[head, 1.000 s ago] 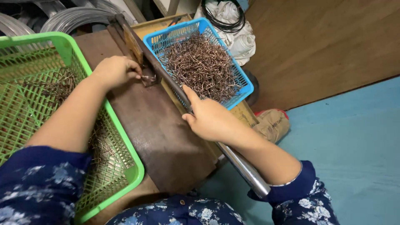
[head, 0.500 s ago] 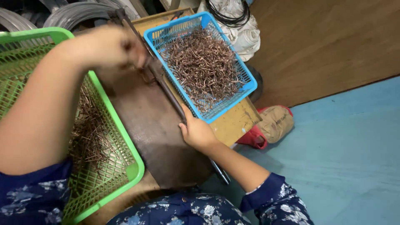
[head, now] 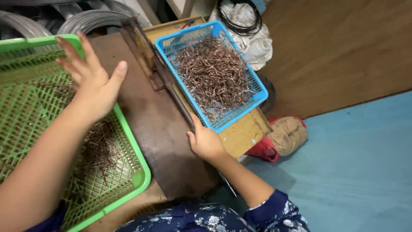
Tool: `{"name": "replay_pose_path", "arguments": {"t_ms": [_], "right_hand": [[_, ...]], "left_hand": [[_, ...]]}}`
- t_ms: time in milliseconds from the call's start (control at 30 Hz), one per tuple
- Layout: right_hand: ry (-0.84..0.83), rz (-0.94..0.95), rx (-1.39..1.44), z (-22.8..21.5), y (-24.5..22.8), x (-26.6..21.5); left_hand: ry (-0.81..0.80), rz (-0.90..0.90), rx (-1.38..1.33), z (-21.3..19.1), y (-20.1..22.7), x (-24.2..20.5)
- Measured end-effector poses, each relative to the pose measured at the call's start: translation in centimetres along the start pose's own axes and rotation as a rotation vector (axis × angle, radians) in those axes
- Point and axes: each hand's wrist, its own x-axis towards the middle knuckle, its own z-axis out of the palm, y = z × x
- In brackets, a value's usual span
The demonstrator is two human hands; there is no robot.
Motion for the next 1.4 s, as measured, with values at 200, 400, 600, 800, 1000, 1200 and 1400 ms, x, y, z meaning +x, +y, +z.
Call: {"name": "replay_pose_path", "arguments": {"t_ms": [200, 400, 600, 800, 1000, 1200, 1400], "right_hand": [[0.043, -0.006, -0.019, 0.8, 1.1, 0.0], [0.094, -0.059, 0.051, 0.5, 0.8, -0.1], [-0.095, 0.098, 0.117, -2.0, -1.6, -0.6], [-0.084, 0.112, 0.126, -2.2, -2.1, -0.7], [-0.098, 0.134, 0.123, -2.3, -2.1, -0.6], [-0.111, 0.168, 0.115, -2.4, -2.5, -0.4], [-0.114, 0.177, 0.12, -2.2, -2.2, -0.3]], "left_hand": [[0.097, -0.312, -0.094, -4.8, -3.0, -2.6], [0.124, -0.156, -0.064, -2.2, -11.0, -2.6], [0.126, -0.133, 0.246, 3.9, -15.2, -1.6], [0.229, 0.102, 0.597, 7.1, -18.5, 0.5], [0.285, 0.124, 0.653, 8.1, -18.8, 1.8], [0.424, 0.206, 0.498, 6.6, -18.1, 1.2], [0.409, 0.16, -0.485, 0.2, -9.3, -2.0]]}}
